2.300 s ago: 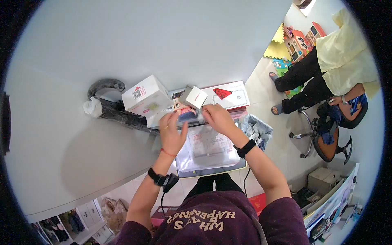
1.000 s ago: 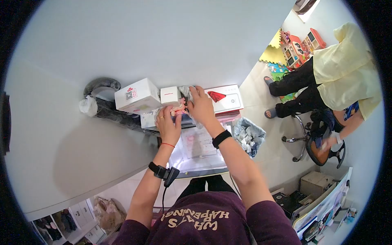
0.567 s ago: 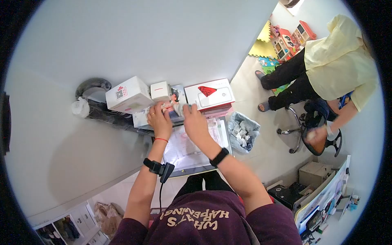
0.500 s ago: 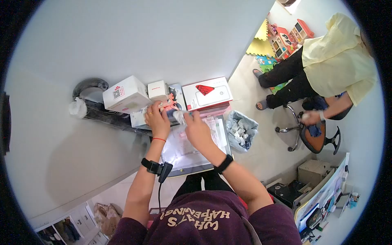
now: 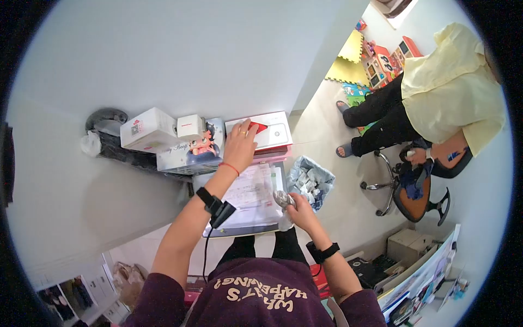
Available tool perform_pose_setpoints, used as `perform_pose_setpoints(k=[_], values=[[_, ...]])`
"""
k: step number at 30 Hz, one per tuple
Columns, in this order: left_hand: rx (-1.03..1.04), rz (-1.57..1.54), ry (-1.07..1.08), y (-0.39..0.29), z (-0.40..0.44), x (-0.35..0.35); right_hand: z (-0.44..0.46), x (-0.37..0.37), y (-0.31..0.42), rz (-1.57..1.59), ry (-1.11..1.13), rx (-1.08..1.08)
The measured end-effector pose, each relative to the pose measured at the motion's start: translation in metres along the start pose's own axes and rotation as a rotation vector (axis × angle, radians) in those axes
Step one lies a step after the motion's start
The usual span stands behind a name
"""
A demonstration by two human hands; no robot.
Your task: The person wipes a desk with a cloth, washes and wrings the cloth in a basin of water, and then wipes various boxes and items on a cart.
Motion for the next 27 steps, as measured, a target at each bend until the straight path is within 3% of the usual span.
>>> perform_pose_setpoints(k=[3,6,8,10,12,13,15,18,20,22,24,27], values=[[0.114,0.188,0.015,0.002,0.019,0.021,0.006,-0.028,-0.005,-0.009,0.037,-0.049],[0.003,0.212,0.155,0.015,0.033,0.037,0.021,-0.052,-0.022,0.032,0.052,-0.122],[0.03,0.261,0.027,0.012,0.031,0.037,0.036,-0.071,-0.026,0.359,0.194,-0.05],[-0.083,0.26,-0.003,0.008,0.024,0.03,0.061,-0.092,-0.012,0.376,0.211,-0.072],[-0.124,0.212,-0.1,-0.01,0.009,0.024,0.091,-0.121,0.02,0.14,-0.084,-0.322],[-0.151,0.149,-0.181,-0.021,-0.002,0.018,0.103,-0.123,0.038,0.144,-0.064,-0.343],[-0.204,0.102,-0.276,-0.034,-0.03,0.016,0.117,-0.131,0.087,-0.052,-0.278,-0.599],[-0.258,0.01,-0.422,-0.031,-0.071,0.022,0.158,-0.083,0.113,-0.308,-0.159,-0.641],[-0.602,-0.116,-0.378,-0.008,-0.091,0.033,0.17,-0.06,0.128,-0.419,-0.192,-0.67],[-0.512,-0.153,-0.304,-0.002,-0.086,0.04,0.174,-0.04,0.144,-0.544,-0.227,-0.694],[-0.498,-0.132,-0.332,0.007,-0.082,0.049,0.176,-0.019,0.164,-0.548,-0.12,-0.778],[-0.567,-0.11,-0.313,0.008,-0.085,0.049,0.184,0.002,0.189,-0.584,-0.172,-0.912]])
Point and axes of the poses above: each hand's wrist, its own z-axis towards the middle knuckle, its own x-axis out of the palm, y = z × x, the point moved 6 cm from there along z, towards the middle knuckle, and after that the axes turned 12 degrees about -z, right-handed, at the moved point
